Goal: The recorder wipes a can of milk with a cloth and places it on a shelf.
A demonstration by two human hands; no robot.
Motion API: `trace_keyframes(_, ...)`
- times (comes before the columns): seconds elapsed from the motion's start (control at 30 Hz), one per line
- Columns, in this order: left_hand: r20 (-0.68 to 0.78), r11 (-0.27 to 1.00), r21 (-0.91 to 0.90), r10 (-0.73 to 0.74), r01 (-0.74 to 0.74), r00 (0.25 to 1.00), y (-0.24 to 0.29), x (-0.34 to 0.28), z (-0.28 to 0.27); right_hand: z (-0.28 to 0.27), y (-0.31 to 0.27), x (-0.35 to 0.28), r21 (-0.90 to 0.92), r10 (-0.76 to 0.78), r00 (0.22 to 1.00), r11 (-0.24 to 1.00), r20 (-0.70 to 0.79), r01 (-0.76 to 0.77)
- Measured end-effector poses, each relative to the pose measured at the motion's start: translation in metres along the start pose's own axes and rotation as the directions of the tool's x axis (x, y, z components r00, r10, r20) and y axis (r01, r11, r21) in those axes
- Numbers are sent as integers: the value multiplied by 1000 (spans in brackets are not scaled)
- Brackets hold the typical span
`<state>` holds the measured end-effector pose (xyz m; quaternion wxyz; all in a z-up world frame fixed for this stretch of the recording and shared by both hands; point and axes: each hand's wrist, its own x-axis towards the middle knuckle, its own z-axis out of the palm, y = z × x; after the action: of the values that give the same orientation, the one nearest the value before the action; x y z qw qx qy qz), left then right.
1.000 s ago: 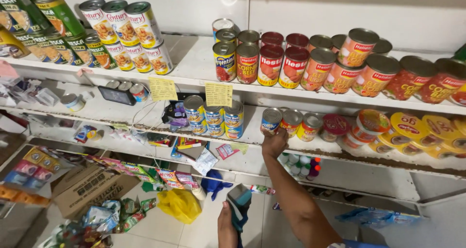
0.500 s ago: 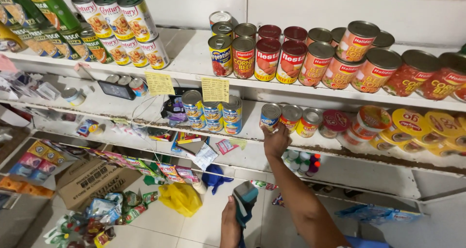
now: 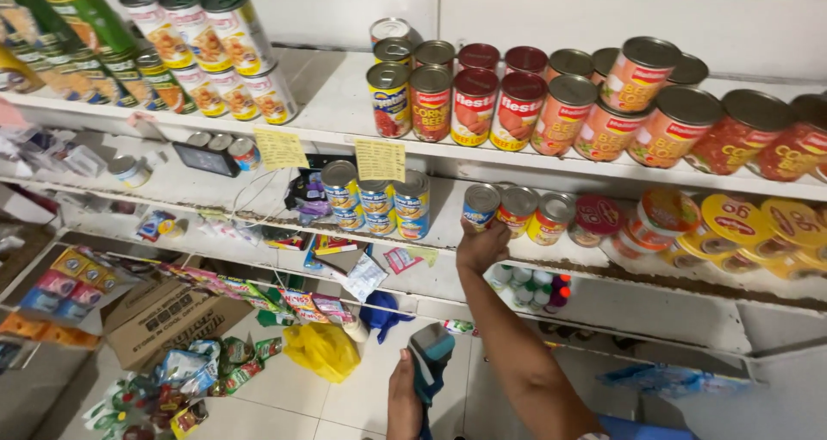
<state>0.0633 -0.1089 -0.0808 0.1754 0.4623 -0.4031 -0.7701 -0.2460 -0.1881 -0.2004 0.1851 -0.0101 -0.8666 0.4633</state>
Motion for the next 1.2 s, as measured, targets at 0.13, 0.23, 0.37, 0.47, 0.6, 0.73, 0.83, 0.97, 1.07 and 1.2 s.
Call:
trace_keyframes(0.13,10,998,60,7,-8,1000,1,2,1,7,6,-3,13,-46,997,999,-58,46)
trace_keyframes(0.23,-5,1000,2,20,-20,1000,8,0,2,4,2,-4,-24,-47,999,999,-4,47)
trace_keyframes(0.37,-20,1000,-6,-18,18,1000,12,-7,2,5,7,-4,-17,-37,999,999,3,37)
trace_keyframes(0.47,5,1000,-5,24,-24,1000,10,-7,-1,-2,6,1,-24,-42,999,999,29,43)
trace_keyframes(0.6,33,998,34,57,-59,998,5,-6,0,-19,19,8,10,-98,988,995,120,98)
trace_keyframes(0.73,23,993,114,40,-42,999,8,-3,5,-63,30,-1,54,-133,976,991,172,126)
trace_keyframes(0.83,87,976,124,171,-181,981,8,1,9,-95,38,-13,187,-145,962,977,231,102)
trace_keyframes(0.97,41,989,97,108,-112,993,18,1,12,-151,29,-41,295,-98,902,955,421,-34)
trace_keyframes(1.07,73,983,114,136,-143,988,19,11,6,-186,22,-65,372,-127,878,926,461,-61)
trace_keyframes(1.2,157,962,229,117,-151,981,14,35,-4,-233,-2,-90,523,-148,877,842,457,-130)
